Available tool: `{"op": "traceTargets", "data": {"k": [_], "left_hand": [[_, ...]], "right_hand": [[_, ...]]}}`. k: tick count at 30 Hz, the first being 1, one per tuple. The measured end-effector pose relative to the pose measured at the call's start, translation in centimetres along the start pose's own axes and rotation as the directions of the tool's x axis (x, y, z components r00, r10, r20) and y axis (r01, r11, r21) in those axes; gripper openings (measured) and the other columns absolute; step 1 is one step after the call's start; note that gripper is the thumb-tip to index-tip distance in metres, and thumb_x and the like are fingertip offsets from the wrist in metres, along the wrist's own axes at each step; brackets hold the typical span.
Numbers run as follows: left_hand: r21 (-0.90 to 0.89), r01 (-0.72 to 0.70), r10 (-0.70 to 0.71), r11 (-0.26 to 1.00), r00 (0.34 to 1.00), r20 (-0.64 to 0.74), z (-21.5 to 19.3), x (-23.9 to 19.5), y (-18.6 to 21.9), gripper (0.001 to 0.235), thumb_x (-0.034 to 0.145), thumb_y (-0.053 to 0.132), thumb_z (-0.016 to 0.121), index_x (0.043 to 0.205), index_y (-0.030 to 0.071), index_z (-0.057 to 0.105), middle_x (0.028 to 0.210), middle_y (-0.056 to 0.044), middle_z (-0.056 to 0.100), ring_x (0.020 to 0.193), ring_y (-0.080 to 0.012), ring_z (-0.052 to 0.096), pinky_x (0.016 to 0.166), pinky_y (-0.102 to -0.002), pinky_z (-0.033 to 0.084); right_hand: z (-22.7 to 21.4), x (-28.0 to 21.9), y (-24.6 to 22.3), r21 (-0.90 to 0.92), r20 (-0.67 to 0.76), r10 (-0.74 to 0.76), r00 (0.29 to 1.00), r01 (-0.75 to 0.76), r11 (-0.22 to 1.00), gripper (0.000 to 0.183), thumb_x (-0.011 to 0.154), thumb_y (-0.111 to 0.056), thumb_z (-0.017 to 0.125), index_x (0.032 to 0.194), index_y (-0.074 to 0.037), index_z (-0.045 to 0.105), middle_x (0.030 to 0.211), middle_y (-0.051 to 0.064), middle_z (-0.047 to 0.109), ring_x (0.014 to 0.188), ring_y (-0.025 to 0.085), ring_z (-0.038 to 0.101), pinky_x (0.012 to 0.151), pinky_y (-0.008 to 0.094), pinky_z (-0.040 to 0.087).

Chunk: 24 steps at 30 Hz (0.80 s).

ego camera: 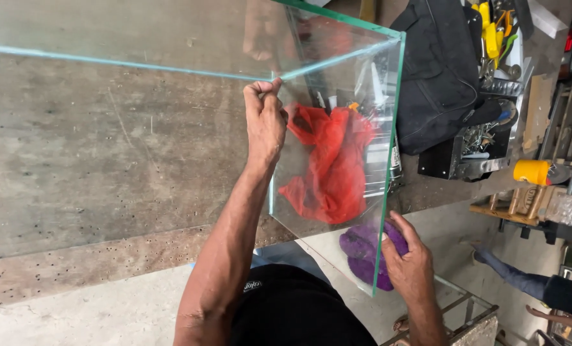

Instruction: Applying silicone sealant to the joints of a glass aquarium using a caulking gun and wiping the edges with a cloth.

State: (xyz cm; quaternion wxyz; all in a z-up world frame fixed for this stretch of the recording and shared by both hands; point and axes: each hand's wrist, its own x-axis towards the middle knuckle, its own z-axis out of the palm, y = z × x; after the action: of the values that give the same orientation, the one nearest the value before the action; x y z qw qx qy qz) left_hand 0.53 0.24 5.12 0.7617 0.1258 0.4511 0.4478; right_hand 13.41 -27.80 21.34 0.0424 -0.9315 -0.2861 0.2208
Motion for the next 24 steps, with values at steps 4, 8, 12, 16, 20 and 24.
{"op": "traceTargets", "data": {"k": [4, 8, 12, 16, 20, 24], "left_hand": [[0.033, -0.007, 0.007, 0.999, 1.000, 0.009, 0.9, -1.2, 1.6, 0.005, 0.099, 0.017, 0.047, 0.101, 0.014, 0.043, 0.066, 0.000, 0.040, 0.054, -0.0111, 0.045, 0.064, -0.028, 0.053], [0.081, -0.082, 0.072, 0.993, 0.991, 0.112, 1.4, -2.2, 2.3, 0.017, 0.086, 0.010, 0.035, 0.101, 0.014, 0.040, 0.131, -0.025, 0.065, 0.051, -0.0119, 0.051, 0.057, -0.028, 0.048], [0.097, -0.160, 0.141, 0.982, 0.974, 0.179, 2.1, -3.3, 3.2, 0.015, 0.088, 0.009, 0.038, 0.100, 0.018, 0.040, 0.148, -0.032, 0.055, 0.050, -0.0055, 0.025, 0.047, -0.027, 0.032], [0.180, -0.217, 0.175, 0.959, 0.959, 0.222, 3.2, -5.0, 5.6, 0.021, 0.090, 0.010, 0.034, 0.108, 0.014, 0.042, 0.139, -0.029, 0.060, 0.148, -0.0285, 0.050, 0.083, -0.027, 0.041], [0.155, -0.212, 0.165, 0.965, 0.948, 0.273, 4.5, -6.9, 7.9, 0.016, 0.090, 0.008, 0.037, 0.101, 0.018, 0.040, 0.135, -0.023, 0.065, 0.048, -0.0041, 0.026, 0.046, -0.025, 0.030], [0.049, -0.214, 0.188, 0.976, 0.929, 0.320, 5.4, -8.0, 8.8, 0.018, 0.091, 0.004, 0.036, 0.102, 0.018, 0.039, 0.130, -0.026, 0.067, 0.049, -0.0057, 0.032, 0.047, -0.024, 0.034]], "right_hand": [[0.4, 0.2, 0.3, -0.029, -0.026, -0.023, 0.999, 0.022, 0.999, 0.052, 0.092, -0.026, 0.063, 0.144, -0.023, 0.059, 0.120, 0.012, 0.075, 0.091, 0.027, 0.075, 0.069, 0.038, 0.067], [0.2, 0.2, -0.5, 0.003, -0.045, -0.131, 0.990, 0.131, 0.991, 0.053, 0.092, -0.032, 0.064, 0.142, -0.018, 0.060, 0.134, 0.012, 0.070, 0.119, 0.028, 0.068, 0.097, 0.038, 0.058], [0.1, 0.4, -0.4, -0.004, -0.046, -0.142, 0.989, 0.142, 0.990, 0.053, 0.092, -0.036, 0.063, 0.142, -0.020, 0.061, 0.129, 0.011, 0.073, 0.114, 0.028, 0.071, 0.094, 0.038, 0.058], [0.3, 0.6, 0.1, 0.008, -0.041, -0.143, 0.989, 0.143, 0.990, 0.053, 0.092, -0.036, 0.062, 0.142, -0.018, 0.060, 0.130, 0.012, 0.072, 0.113, 0.029, 0.072, 0.094, 0.037, 0.060], [0.2, 0.6, 0.2, 0.023, -0.046, -0.157, 0.986, 0.159, 0.987, 0.054, 0.093, -0.035, 0.062, 0.143, -0.017, 0.059, 0.134, 0.014, 0.069, 0.117, 0.031, 0.070, 0.097, 0.040, 0.059], [0.2, 0.5, 0.1, 0.016, -0.098, -0.208, 0.973, 0.210, 0.977, 0.050, 0.094, -0.032, 0.063, 0.140, -0.014, 0.062, 0.139, 0.012, 0.067, 0.128, 0.029, 0.064, 0.107, 0.038, 0.049]]}}
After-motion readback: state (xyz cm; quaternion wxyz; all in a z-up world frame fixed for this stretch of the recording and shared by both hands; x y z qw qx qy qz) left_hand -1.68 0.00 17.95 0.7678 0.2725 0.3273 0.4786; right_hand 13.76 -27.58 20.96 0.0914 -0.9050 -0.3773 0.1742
